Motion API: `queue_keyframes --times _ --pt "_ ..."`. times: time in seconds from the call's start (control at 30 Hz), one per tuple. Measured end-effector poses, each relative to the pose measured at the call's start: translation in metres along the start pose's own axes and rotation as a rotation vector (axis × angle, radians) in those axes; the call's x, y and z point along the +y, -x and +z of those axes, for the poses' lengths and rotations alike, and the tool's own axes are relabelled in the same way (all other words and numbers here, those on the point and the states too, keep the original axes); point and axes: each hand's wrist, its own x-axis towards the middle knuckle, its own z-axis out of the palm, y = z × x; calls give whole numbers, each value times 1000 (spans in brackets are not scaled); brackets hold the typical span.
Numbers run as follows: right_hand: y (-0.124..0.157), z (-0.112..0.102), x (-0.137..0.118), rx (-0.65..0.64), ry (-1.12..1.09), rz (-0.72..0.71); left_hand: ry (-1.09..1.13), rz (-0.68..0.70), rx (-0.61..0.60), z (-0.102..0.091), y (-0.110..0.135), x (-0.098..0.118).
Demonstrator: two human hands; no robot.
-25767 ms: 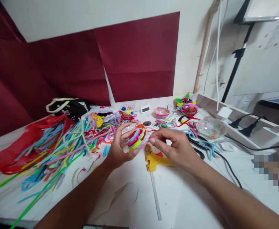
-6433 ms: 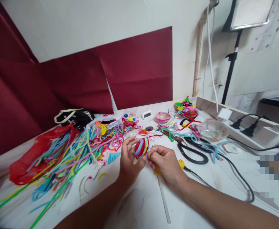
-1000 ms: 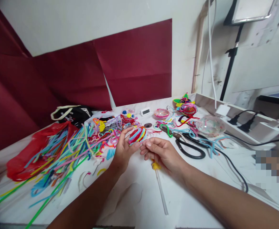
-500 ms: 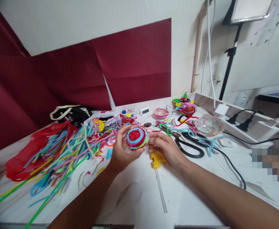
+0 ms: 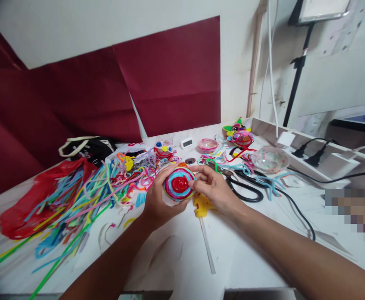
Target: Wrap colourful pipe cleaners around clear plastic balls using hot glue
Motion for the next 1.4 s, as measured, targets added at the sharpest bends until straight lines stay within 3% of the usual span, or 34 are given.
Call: queue_keyframes --times 0.47,0.8,1.0,1.4 --pt "1 -4 1 -82 -21 -31 6 -55 2 -1 2 -1" --pt "1 1 3 -28 -3 -42 14 -98 -5 -2 3 1" --pt "2 -1 5 -82 -40 -46 11 -107 -14 -2 3 1" --pt "3 2 5 -47 -28 -48 22 -112 -13 -1 3 1"
